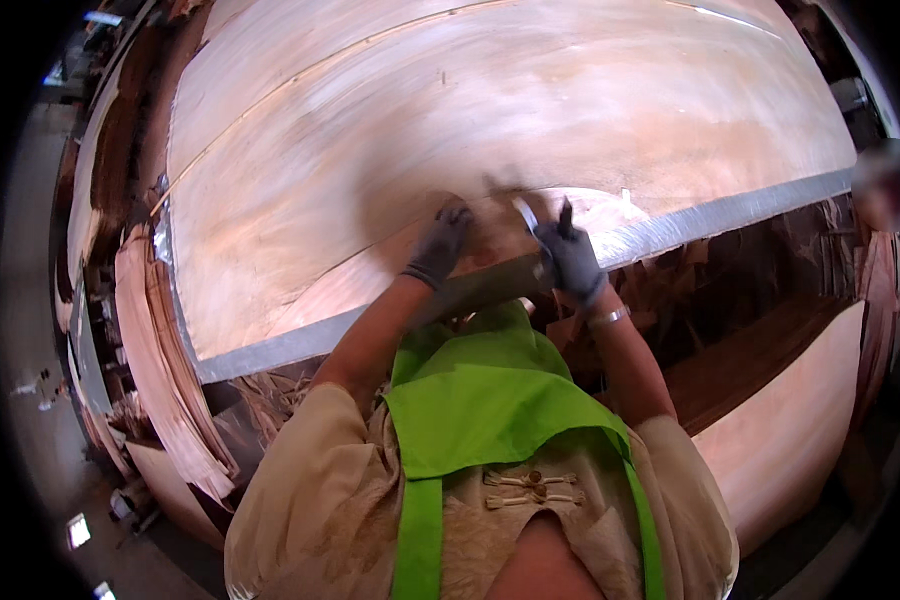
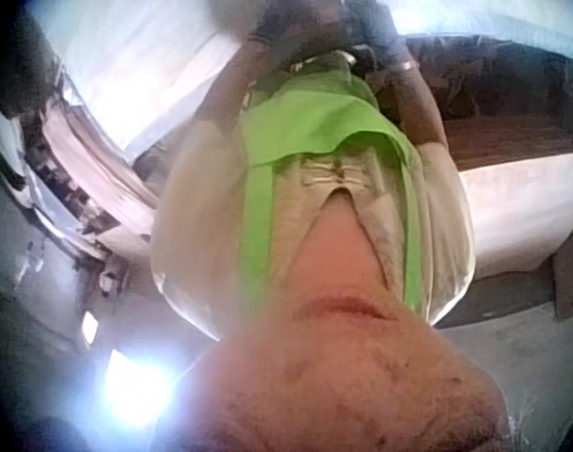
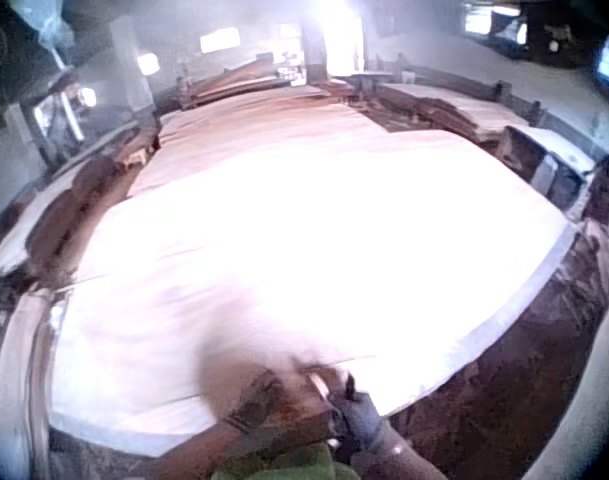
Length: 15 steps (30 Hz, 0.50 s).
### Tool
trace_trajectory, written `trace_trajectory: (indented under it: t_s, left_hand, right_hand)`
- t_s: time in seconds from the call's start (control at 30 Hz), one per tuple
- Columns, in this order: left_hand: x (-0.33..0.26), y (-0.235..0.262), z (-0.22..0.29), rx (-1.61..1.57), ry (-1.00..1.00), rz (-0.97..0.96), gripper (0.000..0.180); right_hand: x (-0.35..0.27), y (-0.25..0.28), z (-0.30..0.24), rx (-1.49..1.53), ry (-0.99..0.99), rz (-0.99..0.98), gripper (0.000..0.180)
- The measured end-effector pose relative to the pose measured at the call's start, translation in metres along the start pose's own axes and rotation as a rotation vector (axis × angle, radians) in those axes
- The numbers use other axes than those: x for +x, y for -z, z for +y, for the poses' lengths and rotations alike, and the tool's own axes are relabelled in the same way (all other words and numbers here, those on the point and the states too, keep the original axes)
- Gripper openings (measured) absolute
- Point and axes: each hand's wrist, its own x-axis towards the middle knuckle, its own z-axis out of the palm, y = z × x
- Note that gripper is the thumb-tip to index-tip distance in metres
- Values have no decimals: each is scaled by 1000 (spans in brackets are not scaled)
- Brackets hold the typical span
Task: The person processes large sheets of wood veneer by hand and using a tool. They lift a sheet from a stack, place it on a metal work surface, use a tool to trim or apply material to the edges, and then move the processed sheet onto another stack.
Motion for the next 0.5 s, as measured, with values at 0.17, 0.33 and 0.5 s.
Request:
trace_trajectory:
  t_s: [0.17,0.33,0.5]
  left_hand:
    - [28,17,19,141,43,90,34]
    - [30,5,10,402,34,-50,34]
    - [28,12,12,484,82,-237,45]
  right_hand:
    - [118,36,63,-591,341,-122,12]
    - [71,-7,17,-621,-44,59,22]
    - [31,-36,49,-371,-93,284,20]
